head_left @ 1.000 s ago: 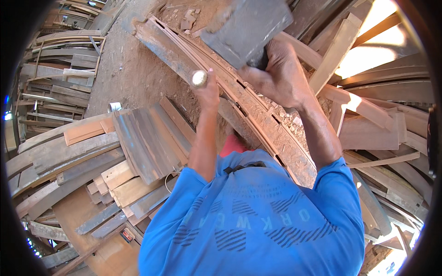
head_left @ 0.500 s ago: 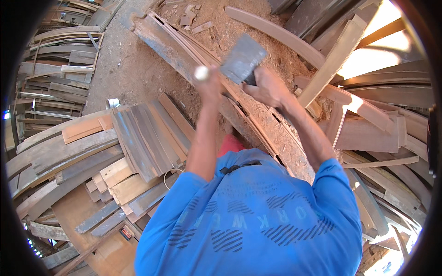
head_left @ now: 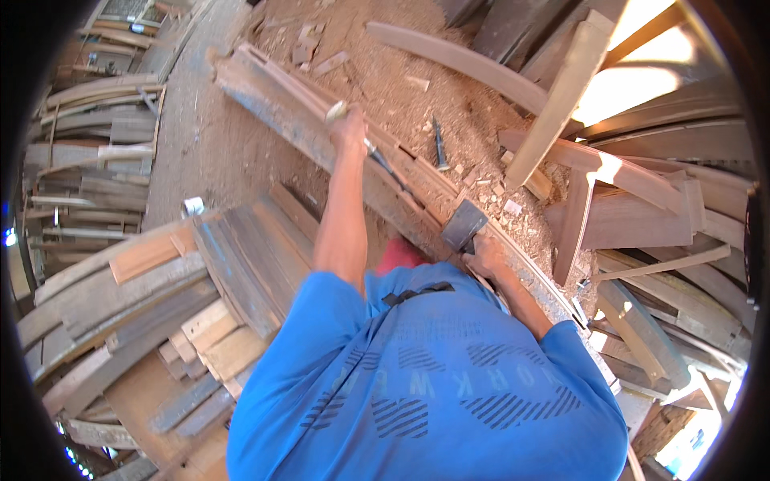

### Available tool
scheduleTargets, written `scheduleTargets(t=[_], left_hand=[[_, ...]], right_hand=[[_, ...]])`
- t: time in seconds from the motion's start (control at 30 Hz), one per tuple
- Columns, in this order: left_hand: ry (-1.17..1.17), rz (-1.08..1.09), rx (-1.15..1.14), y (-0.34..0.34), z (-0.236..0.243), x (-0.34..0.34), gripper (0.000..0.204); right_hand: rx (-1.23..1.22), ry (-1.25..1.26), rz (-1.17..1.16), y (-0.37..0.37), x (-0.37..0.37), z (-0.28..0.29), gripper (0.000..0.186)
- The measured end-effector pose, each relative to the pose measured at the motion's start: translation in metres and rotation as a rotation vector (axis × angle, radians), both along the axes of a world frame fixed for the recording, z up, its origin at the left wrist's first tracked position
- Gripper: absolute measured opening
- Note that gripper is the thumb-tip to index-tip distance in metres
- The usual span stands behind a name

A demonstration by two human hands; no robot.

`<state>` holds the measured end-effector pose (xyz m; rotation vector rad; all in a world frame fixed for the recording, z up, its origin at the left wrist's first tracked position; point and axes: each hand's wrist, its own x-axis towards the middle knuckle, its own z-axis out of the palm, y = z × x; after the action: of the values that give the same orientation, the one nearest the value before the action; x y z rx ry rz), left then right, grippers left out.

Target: The person uses a mallet to strike a metal tool while carving a groove into a long wooden beam. They move along the beam, striking the tool repeatedly and then clearing wood chips with their hands.

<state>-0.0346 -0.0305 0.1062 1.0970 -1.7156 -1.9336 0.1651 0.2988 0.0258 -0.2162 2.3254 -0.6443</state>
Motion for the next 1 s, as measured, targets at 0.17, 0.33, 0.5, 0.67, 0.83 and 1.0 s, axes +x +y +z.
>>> scheduleTargets(t=[0.17, 0.33, 0.5, 0.67, 0.83, 1.0], left_hand=[[0.237, -0.228, -0.164, 0.069, 0.029, 0.078, 0.021], [0.051, 0.147, 0.234, -0.025, -0.033, 0.036, 0.02], [0.258, -0.267, 0.372, -0.028, -0.033, 0.039, 0.016], [0.619, -0.94, 0.552, -0.001, 0.053, 0.067, 0.013], [0.299, -0.705, 0.207, -0.003, 0.09, 0.078, 0.022], [-0.555, -1.134, -0.798, 0.046, 0.039, 0.111, 0.071]], right_hand=[[0.026, -0.037, 0.037, -0.004, -0.001, 0.012, 0.051], [0.091, -0.071, 0.119, -0.012, -0.003, 0.023, 0.053], [0.081, -0.068, 0.107, -0.015, 0.001, 0.021, 0.056], [0.088, -0.089, 0.084, -0.015, 0.0, 0.03, 0.056], [0.039, -0.021, 0.094, -0.009, 0.004, 0.005, 0.055], [0.096, -0.04, 0.123, -0.014, 0.001, 0.013, 0.057]])
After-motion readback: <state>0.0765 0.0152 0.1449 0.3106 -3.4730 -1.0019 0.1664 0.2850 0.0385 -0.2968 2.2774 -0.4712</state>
